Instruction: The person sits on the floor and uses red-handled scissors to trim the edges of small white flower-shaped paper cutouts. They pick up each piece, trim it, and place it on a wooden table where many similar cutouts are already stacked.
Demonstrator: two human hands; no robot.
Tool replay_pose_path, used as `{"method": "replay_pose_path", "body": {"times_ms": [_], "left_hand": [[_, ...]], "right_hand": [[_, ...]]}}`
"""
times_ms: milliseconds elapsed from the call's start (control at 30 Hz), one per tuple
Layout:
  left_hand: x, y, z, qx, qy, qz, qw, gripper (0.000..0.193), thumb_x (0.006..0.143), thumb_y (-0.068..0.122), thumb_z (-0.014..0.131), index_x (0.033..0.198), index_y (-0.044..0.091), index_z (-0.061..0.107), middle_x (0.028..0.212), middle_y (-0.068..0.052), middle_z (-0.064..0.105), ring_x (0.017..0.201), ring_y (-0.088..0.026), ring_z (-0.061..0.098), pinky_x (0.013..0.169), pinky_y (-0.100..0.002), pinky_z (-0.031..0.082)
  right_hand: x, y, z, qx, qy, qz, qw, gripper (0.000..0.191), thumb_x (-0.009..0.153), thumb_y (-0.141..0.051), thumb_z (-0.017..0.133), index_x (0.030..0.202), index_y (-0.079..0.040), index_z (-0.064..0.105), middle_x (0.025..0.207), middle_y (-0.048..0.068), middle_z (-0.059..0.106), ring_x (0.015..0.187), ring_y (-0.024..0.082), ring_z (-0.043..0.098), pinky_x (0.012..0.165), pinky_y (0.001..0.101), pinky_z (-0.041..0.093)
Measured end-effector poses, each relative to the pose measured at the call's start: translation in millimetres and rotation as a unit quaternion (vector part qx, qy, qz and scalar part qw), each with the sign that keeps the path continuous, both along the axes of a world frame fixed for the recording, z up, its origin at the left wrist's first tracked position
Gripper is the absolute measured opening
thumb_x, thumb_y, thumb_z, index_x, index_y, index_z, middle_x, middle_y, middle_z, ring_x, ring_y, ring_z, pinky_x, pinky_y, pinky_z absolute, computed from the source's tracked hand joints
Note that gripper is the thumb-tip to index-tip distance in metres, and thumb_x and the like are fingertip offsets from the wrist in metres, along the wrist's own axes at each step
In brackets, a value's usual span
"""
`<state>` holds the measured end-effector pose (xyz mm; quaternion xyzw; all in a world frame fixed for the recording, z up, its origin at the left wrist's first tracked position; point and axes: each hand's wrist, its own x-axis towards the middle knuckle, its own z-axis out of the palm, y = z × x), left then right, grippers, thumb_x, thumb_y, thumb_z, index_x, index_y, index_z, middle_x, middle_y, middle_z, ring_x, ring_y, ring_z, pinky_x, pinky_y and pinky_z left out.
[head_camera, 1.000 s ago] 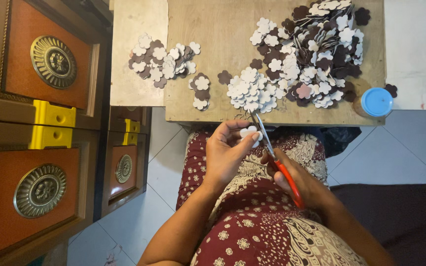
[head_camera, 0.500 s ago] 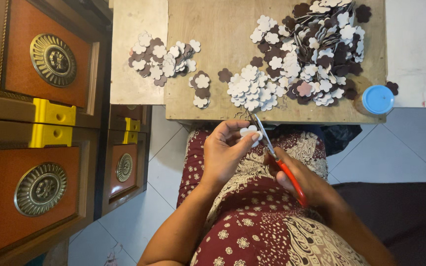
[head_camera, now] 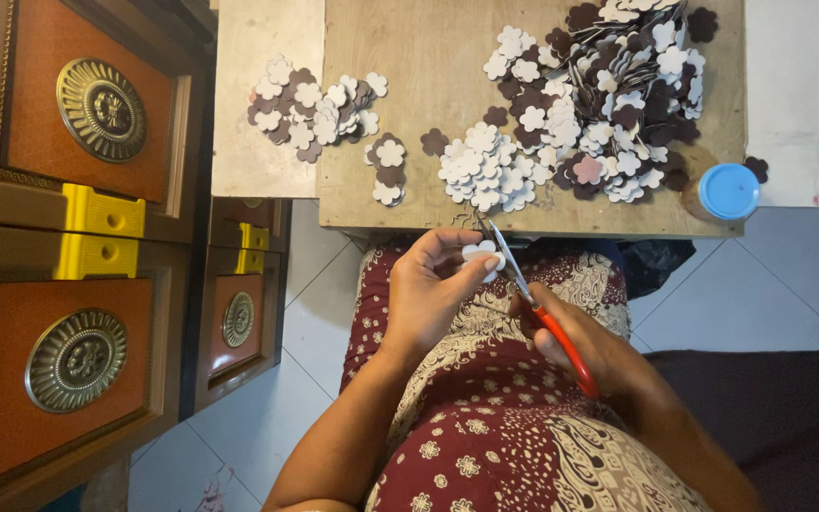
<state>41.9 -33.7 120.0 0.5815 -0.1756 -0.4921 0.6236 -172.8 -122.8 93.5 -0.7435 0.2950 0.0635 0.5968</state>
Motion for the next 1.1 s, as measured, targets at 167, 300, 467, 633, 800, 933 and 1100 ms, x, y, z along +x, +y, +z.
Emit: {"method": "replay_pose_path", "body": {"times_ms": [167,300,467,633,800,933,1100], "left_hand": [[1.1,0.5,-1.7,-0.007,-0.015,-0.005,1.000,0.030,0.089,0.003,0.077,0.115,-0.004,0.066,0.100,-0.012,0.077,0.087,-0.011,0.072,0.074,-0.023,0.060],[1.9,-0.4,-1.8,-0.004,-0.008,-0.006,1.000,0.032,0.088,0.002,0.077,0.117,-0.004,0.066,0.101,-0.013,0.077,0.087,-0.012,0.073,0.074,-0.023,0.059],[4.9,0.6,-2.3,-0.010,-0.034,0.000,0.999,0.033,0.087,0.002,0.077,0.118,-0.004,0.065,0.103,-0.013,0.077,0.090,-0.011,0.073,0.078,-0.023,0.060],[3.1,-0.1,-11.9,-0.017,-0.058,0.009,0.998,0.030,0.092,0.005,0.076,0.119,-0.004,0.067,0.103,-0.011,0.077,0.090,-0.011,0.071,0.078,-0.024,0.060],[-4.9,-6.9,-30.1,-0.042,0.034,0.029,0.998,0.028,0.095,0.008,0.069,0.121,-0.002,0.065,0.105,-0.007,0.073,0.094,-0.010,0.072,0.079,-0.025,0.061],[-11.5,-9.3,-41.4,-0.083,0.054,0.037,0.994,0.035,0.096,0.004,0.069,0.130,-0.004,0.061,0.112,-0.009,0.070,0.097,-0.011,0.067,0.085,-0.025,0.059],[-11.2,-7.4,-43.0,-0.096,0.056,0.019,0.994,0.047,0.093,0.001,0.070,0.137,-0.003,0.056,0.117,-0.010,0.067,0.103,-0.012,0.067,0.091,-0.025,0.058]], "right_hand": [[-6.2,-0.5,-12.2,-0.038,-0.025,0.018,0.999,0.100,0.088,-0.085,0.025,0.140,-0.001,0.044,0.112,0.020,0.062,0.101,0.029,0.064,0.083,0.0450,0.055],[-10.0,-3.4,-18.4,-0.083,-0.002,0.042,0.996,0.098,0.087,-0.083,0.022,0.139,-0.003,0.041,0.091,0.014,0.063,0.080,0.026,0.060,0.071,0.0438,0.052],[-9.5,-4.4,-18.0,-0.037,-0.045,0.054,0.997,0.082,0.088,-0.083,0.023,0.111,-0.009,0.052,0.075,0.007,0.056,0.066,0.022,0.054,0.060,0.0427,0.048],[-5.0,-0.3,-7.9,-0.022,-0.031,0.026,0.999,0.081,0.089,-0.079,0.027,0.123,-0.010,0.050,0.088,0.009,0.059,0.076,0.023,0.058,0.066,0.0423,0.051],[6.3,6.0,-1.7,0.001,-0.052,-0.018,0.998,0.075,0.096,-0.072,0.035,0.129,-0.007,0.052,0.105,0.014,0.067,0.093,0.027,0.065,0.081,0.0434,0.053],[13.1,10.1,-6.3,-0.003,0.054,-0.046,0.997,0.075,0.092,-0.067,0.028,0.137,-0.011,0.049,0.099,0.014,0.066,0.085,0.027,0.065,0.074,0.0429,0.055],[13.2,7.7,-11.3,-0.003,0.049,-0.057,0.997,0.073,0.094,-0.066,0.031,0.135,-0.009,0.049,0.095,0.012,0.066,0.083,0.025,0.065,0.074,0.0400,0.055]]}}
